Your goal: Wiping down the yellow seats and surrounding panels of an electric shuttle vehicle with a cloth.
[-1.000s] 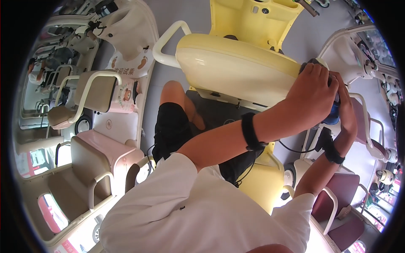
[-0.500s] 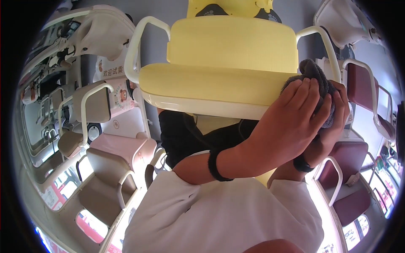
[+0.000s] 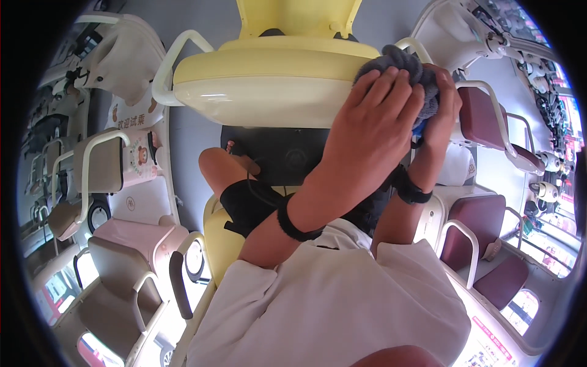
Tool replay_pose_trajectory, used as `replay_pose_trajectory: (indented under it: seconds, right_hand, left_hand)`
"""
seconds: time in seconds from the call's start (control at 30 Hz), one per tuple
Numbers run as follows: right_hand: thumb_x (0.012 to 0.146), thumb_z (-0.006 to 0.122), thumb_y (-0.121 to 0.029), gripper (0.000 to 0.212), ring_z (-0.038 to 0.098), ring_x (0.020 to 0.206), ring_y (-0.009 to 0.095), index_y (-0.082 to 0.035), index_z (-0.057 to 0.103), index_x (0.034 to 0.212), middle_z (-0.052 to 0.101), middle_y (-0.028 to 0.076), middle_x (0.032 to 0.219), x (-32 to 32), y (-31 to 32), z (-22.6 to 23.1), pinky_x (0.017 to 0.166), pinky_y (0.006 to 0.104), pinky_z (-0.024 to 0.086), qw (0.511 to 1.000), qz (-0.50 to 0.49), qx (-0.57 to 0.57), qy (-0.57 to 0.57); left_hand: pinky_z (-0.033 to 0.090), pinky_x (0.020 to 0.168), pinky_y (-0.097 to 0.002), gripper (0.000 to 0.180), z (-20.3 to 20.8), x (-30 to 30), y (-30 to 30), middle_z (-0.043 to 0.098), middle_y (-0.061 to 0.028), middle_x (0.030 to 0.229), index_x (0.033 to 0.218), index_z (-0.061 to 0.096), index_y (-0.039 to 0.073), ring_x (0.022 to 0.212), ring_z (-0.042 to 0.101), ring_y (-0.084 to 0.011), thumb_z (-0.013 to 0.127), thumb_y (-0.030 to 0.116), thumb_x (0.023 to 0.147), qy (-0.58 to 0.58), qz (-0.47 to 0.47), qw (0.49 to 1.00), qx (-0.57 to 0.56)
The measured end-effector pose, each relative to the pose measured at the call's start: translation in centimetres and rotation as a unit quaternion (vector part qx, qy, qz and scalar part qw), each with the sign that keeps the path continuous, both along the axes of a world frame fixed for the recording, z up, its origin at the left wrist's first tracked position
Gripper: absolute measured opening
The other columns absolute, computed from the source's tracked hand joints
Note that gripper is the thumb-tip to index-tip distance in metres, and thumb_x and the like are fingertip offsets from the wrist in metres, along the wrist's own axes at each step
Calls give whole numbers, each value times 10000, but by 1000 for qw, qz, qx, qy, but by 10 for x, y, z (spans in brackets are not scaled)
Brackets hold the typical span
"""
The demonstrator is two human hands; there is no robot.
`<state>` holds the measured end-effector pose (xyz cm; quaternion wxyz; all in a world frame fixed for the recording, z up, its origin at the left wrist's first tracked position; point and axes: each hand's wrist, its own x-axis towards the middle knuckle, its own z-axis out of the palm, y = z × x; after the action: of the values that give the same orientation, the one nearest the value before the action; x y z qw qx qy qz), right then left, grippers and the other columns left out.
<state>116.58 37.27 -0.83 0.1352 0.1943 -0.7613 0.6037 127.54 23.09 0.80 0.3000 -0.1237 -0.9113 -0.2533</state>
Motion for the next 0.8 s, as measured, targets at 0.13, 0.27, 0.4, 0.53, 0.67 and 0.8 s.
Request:
replay_pose_trajectory:
  seconds: [0.13, 0.27, 0.4, 0.53, 0.67, 0.8]
  right_hand:
    - [1035, 424, -236, 376, 531, 748, 138, 47, 671, 1021, 614, 73, 798, 9, -5, -13, 728, 285, 440, 999, -9, -43, 31]
    - [1049, 427, -252, 383, 478, 684, 100, 43, 670, 1035, 568, 33, 714, 0, 4, -24, 638, 269, 421, 996, 1, -72, 55]
    - [1039, 477, -200, 307, 518, 696, 89, 24, 685, 1078, 630, 47, 759, 0, 17, -37, 647, 265, 448, 983, -50, -121, 130]
    - [937, 609, -83, 168, 648, 736, 232, -62, 716, 1065, 690, 116, 870, -5, 42, -43, 685, 316, 511, 963, -127, 4, 236]
    - [843, 670, -74, 201, 667, 802, 271, -144, 745, 1016, 686, 71, 932, -36, 96, -83, 694, 351, 541, 923, -172, 230, 257]
    - [826, 645, -47, 225, 675, 852, 277, -172, 764, 970, 675, 49, 1029, -43, 132, -105, 714, 366, 551, 930, -189, 234, 212]
  left_hand:
    - [352, 1112, -440, 658, 5, 14, 8, 511, -163, 1358, 1350, 482, 46, 1286, 468, -329, 768, 195, 777, -33, 39, 995, -88]
    - [346, 1122, -436, 690, 11, 11, 18, 499, -172, 1383, 1376, 462, 40, 1299, 460, -335, 776, 176, 777, -29, 54, 991, -116]
    - [341, 1123, -435, 732, 10, -3, 36, 493, -183, 1393, 1395, 442, 30, 1316, 446, -339, 783, 102, 751, 0, 67, 981, -183]
    - [322, 1121, -432, 686, 4, -27, 46, 521, -178, 1361, 1352, 502, 24, 1306, 450, -326, 770, 94, 724, 27, 58, 967, -247]
    - [372, 1034, -393, 236, -8, -67, 92, 666, -111, 1090, 949, 728, 58, 1068, 563, -254, 722, 210, 769, -16, 11, 939, -344]
    - [387, 971, -401, 208, -60, -93, 135, 683, -114, 949, 924, 722, 56, 922, 619, -265, 676, 218, 801, -130, -6, 896, -425]
